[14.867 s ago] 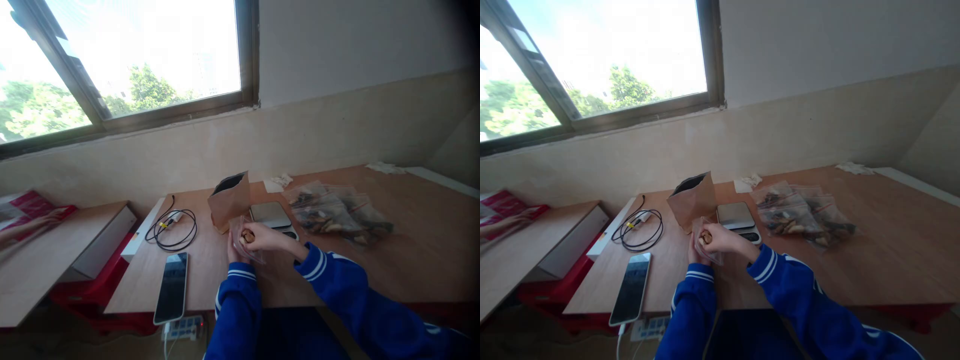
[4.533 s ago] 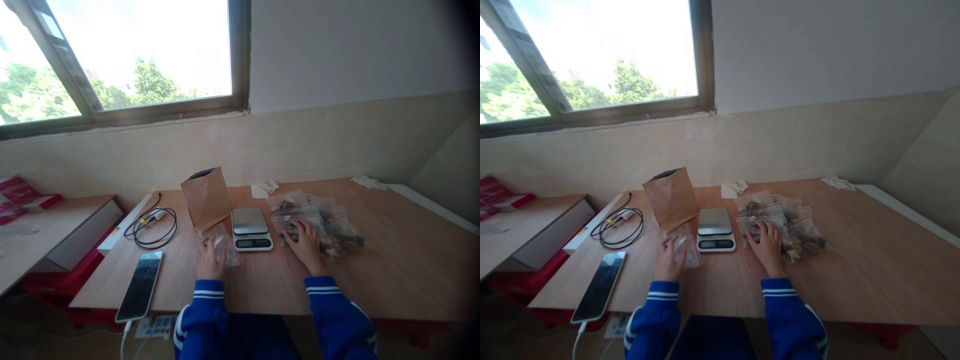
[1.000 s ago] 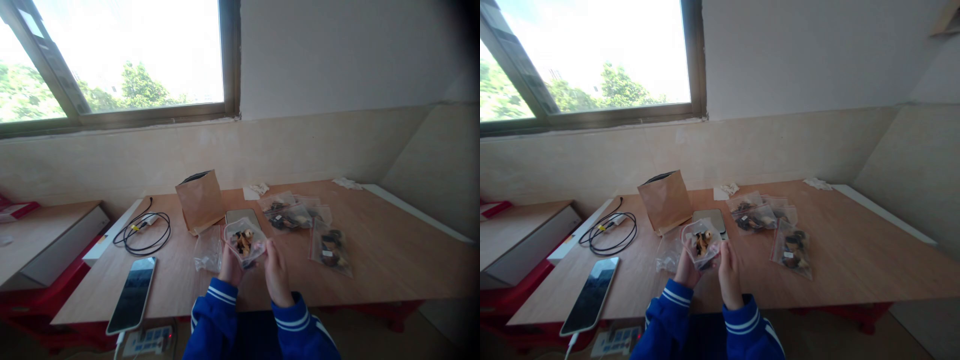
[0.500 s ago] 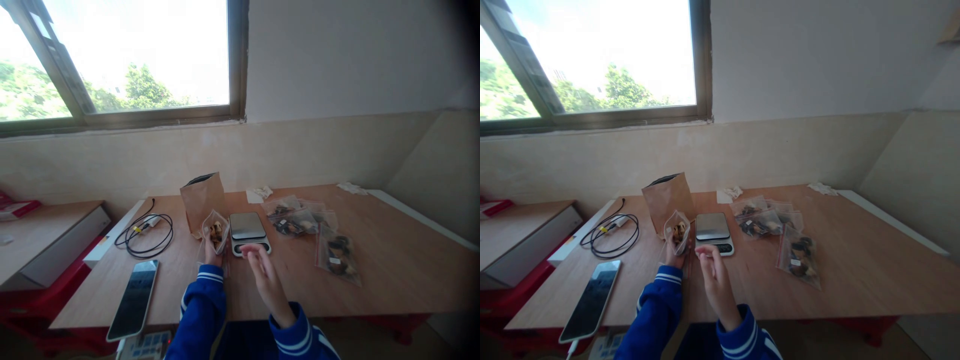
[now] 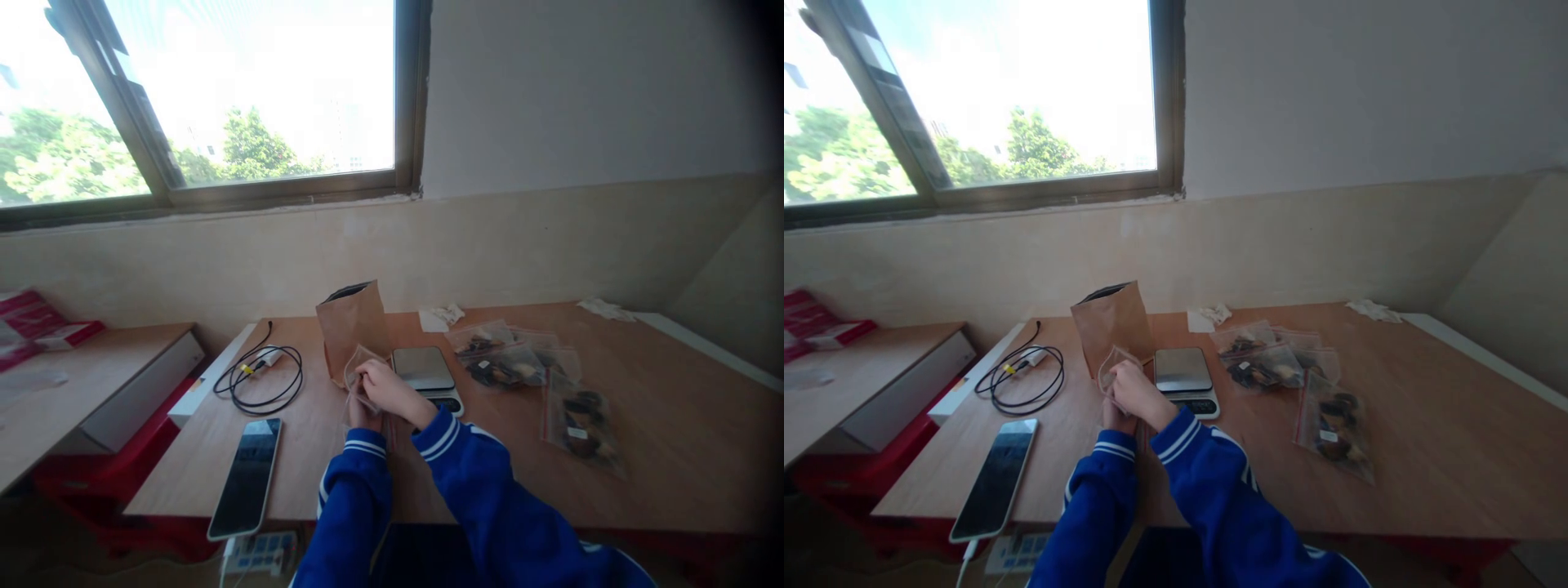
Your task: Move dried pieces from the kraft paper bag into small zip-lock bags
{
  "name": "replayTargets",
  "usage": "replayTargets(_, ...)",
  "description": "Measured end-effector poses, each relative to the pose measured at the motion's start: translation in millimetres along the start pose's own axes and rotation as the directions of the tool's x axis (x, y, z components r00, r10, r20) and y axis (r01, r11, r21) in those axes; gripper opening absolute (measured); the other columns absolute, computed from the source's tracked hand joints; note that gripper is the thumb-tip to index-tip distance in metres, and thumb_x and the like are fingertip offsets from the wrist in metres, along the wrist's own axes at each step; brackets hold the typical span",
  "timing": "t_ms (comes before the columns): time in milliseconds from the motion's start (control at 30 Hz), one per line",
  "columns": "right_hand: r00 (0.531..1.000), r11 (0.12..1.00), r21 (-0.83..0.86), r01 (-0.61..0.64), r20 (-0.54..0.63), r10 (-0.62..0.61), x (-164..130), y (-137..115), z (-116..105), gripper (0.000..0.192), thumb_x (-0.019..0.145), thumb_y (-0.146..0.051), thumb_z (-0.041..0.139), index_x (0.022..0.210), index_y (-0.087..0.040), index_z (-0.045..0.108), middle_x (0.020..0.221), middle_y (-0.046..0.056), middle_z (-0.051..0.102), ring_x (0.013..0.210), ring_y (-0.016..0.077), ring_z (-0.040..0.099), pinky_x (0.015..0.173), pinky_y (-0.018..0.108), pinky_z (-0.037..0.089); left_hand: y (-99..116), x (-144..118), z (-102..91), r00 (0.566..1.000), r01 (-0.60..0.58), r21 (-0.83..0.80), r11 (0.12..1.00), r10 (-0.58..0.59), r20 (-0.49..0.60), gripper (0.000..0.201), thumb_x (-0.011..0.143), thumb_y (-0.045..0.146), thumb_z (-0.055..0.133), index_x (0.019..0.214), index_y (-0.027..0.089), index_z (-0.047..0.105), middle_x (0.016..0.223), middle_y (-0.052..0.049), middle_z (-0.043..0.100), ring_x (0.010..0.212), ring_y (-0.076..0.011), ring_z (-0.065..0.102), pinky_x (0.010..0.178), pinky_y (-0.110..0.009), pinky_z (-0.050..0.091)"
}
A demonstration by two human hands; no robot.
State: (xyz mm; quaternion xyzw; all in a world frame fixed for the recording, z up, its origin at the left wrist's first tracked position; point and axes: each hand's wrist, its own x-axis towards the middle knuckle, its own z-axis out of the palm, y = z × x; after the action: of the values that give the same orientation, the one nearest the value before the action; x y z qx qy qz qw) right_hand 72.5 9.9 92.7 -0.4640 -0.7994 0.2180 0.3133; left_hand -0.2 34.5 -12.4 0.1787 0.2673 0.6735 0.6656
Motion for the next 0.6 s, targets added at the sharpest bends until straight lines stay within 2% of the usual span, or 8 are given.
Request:
replayTargets(167,0.996,0.968,-0.245,-0.051,-0.09,0.029,0.1,12.3,19.2,0.03,0.085,-0.016,0.045,0.109,-0.003,0.058,0.112,0.023,0.06,0.114,0.0301,0.05,0.098,0.042,0.038,-5.3,2.5,-6.7,0.996,0.087,-0.225,0.971,-0.076,0.056,0.035,0.087,0.033,0.045,0.111,0.014,0.062,0.119,-0.011,0.063,0.118,-0.0259,0.055,0.101,-0.04,0.043)
replayTargets(267,0.995,0.948,-0.314,-0.052,-0.094,0.024,1.4,20.9,23.8,0.038,0.086,-0.026,0.048,0.116,-0.002,0.054,0.12,0.024,0.056,0.118,0.0318,0.046,0.1,0.043,0.036,-7.8,4.4,-8.6,0.996,0.08,-0.253,0.964,-0.065,0.065,0.037,0.087,0.034,0.047,0.114,0.015,0.061,0.122,-0.011,0.062,0.121,-0.0257,0.053,0.103,-0.04,0.041)
replayTargets(367,0.996,0.954,-0.294,-0.052,-0.082,0.029,5.7,30.0,23.4,0.044,0.084,-0.031,0.054,0.118,-0.003,0.053,0.123,0.024,0.053,0.119,0.0315,0.046,0.101,0.042,0.034,-6.4,4.3,-8.6,0.991,0.122,-0.23,0.966,-0.105,0.082,0.037,0.086,0.033,0.048,0.115,0.015,0.062,0.12,-0.01,0.063,0.12,-0.0261,0.054,0.102,-0.04,0.042)
replayTargets(467,0.997,0.972,-0.227,-0.051,-0.065,0.037,8.6,37.6,21.5,0.043,0.079,-0.032,0.062,0.114,-0.007,0.056,0.12,0.02,0.056,0.117,0.0305,0.047,0.1,0.042,0.035,-4.0,2.8,-8.1,0.99,0.142,-0.207,0.968,-0.139,0.032,0.035,0.087,0.031,0.048,0.112,0.012,0.064,0.113,-0.011,0.065,0.116,-0.025,0.056,0.099,-0.037,0.045)
replayTargets(600,0.994,0.993,-0.117,-0.023,-0.108,0.011,4.4,42.1,21.6,0.043,0.07,-0.025,0.071,0.107,-0.012,0.055,0.111,0.015,0.058,0.109,0.0284,0.05,0.098,0.043,0.037,-3.5,0.0,-8.2,0.988,0.138,-0.201,0.97,-0.148,-0.035,0.03,0.088,0.03,0.048,0.103,0.011,0.066,0.102,-0.011,0.068,0.107,-0.0239,0.061,0.094,-0.037,0.049)
